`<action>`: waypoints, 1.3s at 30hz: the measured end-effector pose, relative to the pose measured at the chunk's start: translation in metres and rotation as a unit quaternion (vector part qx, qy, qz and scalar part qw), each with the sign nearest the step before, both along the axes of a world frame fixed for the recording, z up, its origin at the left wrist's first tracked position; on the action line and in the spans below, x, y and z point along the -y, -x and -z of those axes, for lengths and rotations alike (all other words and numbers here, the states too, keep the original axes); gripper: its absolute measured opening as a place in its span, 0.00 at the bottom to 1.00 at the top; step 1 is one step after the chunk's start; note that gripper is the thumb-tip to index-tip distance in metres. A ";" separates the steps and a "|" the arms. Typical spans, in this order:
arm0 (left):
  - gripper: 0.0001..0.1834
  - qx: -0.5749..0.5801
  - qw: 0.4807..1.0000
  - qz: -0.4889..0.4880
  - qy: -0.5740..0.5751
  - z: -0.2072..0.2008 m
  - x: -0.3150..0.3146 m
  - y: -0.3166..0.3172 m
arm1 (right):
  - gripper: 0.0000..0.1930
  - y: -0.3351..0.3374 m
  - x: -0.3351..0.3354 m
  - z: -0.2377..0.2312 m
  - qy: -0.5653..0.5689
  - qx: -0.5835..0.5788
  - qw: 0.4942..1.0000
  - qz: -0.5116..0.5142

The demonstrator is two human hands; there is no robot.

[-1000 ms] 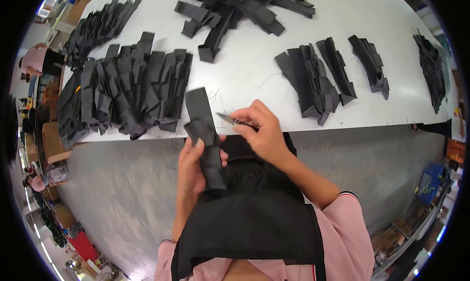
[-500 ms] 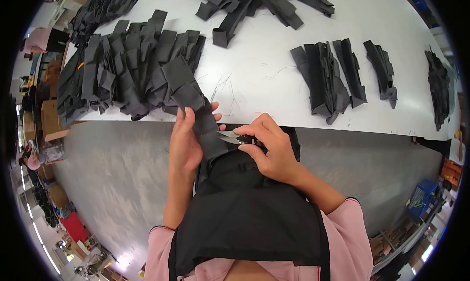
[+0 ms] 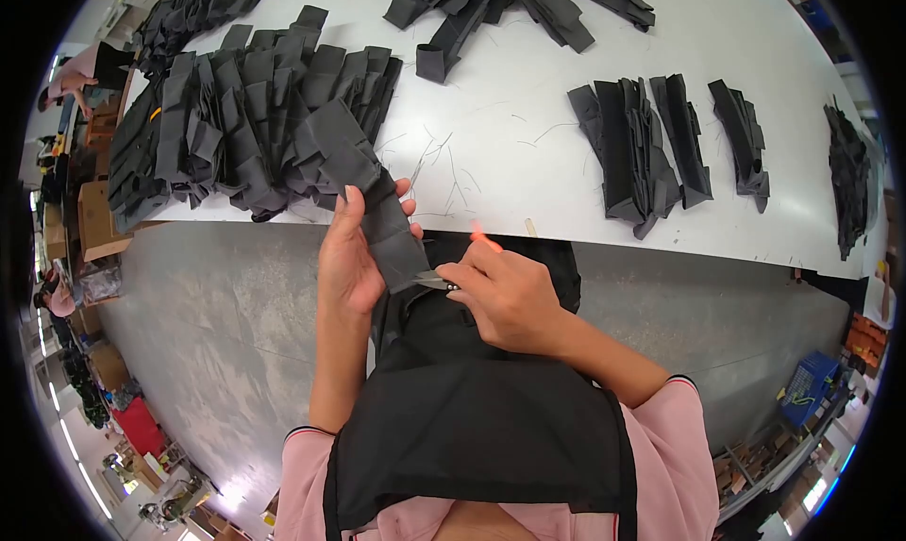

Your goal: The recorder uses small shears to trim excess threads and material from black fabric pieces at a factory workbench.

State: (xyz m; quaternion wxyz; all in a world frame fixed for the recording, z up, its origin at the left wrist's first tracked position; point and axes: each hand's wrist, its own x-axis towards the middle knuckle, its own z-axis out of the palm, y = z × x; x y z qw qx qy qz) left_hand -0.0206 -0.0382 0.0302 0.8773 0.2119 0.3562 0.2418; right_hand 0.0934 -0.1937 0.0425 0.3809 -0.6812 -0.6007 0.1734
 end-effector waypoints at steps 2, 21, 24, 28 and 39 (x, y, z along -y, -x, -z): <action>0.19 -0.017 1.000 0.000 -0.002 -0.001 0.000 0.000 | 0.18 0.001 0.001 0.002 0.000 0.011 1.000 0.003; 0.17 -0.014 1.000 -0.008 -0.003 -0.002 0.000 0.000 | 0.17 0.003 0.000 -0.005 -0.053 0.008 0.999 0.004; 0.17 -0.004 1.000 -0.016 0.004 -0.003 0.000 0.001 | 0.17 0.007 -0.009 -0.008 -0.038 0.000 0.999 -0.021; 0.17 -0.002 1.000 -0.012 -0.001 -0.003 0.000 0.001 | 0.17 0.009 -0.012 -0.008 -0.021 0.013 0.999 -0.040; 0.17 0.002 1.000 0.000 0.007 0.000 0.000 0.001 | 0.18 0.010 -0.010 -0.003 -0.006 0.063 0.996 -0.057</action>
